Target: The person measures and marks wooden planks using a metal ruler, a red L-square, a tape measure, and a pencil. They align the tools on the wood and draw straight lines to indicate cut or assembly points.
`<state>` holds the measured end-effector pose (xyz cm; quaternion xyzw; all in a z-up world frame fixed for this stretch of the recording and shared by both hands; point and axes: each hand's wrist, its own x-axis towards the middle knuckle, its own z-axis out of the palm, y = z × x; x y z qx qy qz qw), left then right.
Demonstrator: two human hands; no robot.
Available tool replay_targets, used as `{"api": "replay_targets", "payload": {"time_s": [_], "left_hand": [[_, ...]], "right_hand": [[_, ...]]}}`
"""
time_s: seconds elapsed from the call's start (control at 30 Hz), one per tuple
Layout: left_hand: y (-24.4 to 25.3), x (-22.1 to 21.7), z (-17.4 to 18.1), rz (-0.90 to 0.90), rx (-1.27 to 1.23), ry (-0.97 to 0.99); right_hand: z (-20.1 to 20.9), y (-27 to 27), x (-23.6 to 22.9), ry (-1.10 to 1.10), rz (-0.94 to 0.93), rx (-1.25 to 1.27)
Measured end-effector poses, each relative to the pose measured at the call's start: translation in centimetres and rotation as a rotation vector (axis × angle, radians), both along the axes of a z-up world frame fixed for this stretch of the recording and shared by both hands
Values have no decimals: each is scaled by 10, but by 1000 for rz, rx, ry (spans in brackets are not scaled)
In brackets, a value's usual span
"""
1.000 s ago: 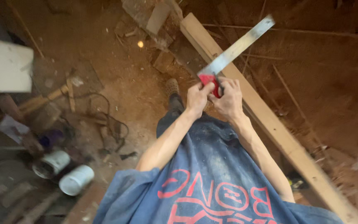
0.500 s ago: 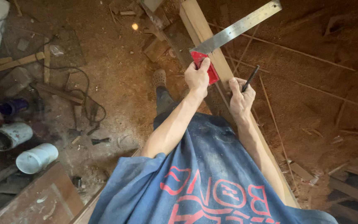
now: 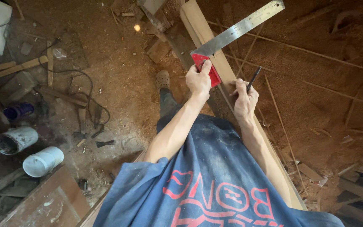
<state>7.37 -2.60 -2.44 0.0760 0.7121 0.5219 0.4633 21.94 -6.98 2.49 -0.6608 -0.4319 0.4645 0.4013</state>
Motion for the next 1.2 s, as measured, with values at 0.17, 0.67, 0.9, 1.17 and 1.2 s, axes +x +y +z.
{"api": "replay_targets", "payload": {"time_s": [0.17,0.67,0.9,1.17,1.2], "left_hand": [[1,0,-4,17,42,-51],[6,-2,27,-28,-122,27],[4,0,15,-15,-81,18],[3,-5,10,-102,-61,23],[1,-9,12,-128,-47,-76]], "right_hand": [[10,11,2,340,-33,10],[41,148,-75,-156,466,127],[28,190,-58,-772,659,202],[26,130,-116,-822,821,482],[31,122,-124,-573,810,349]]}}
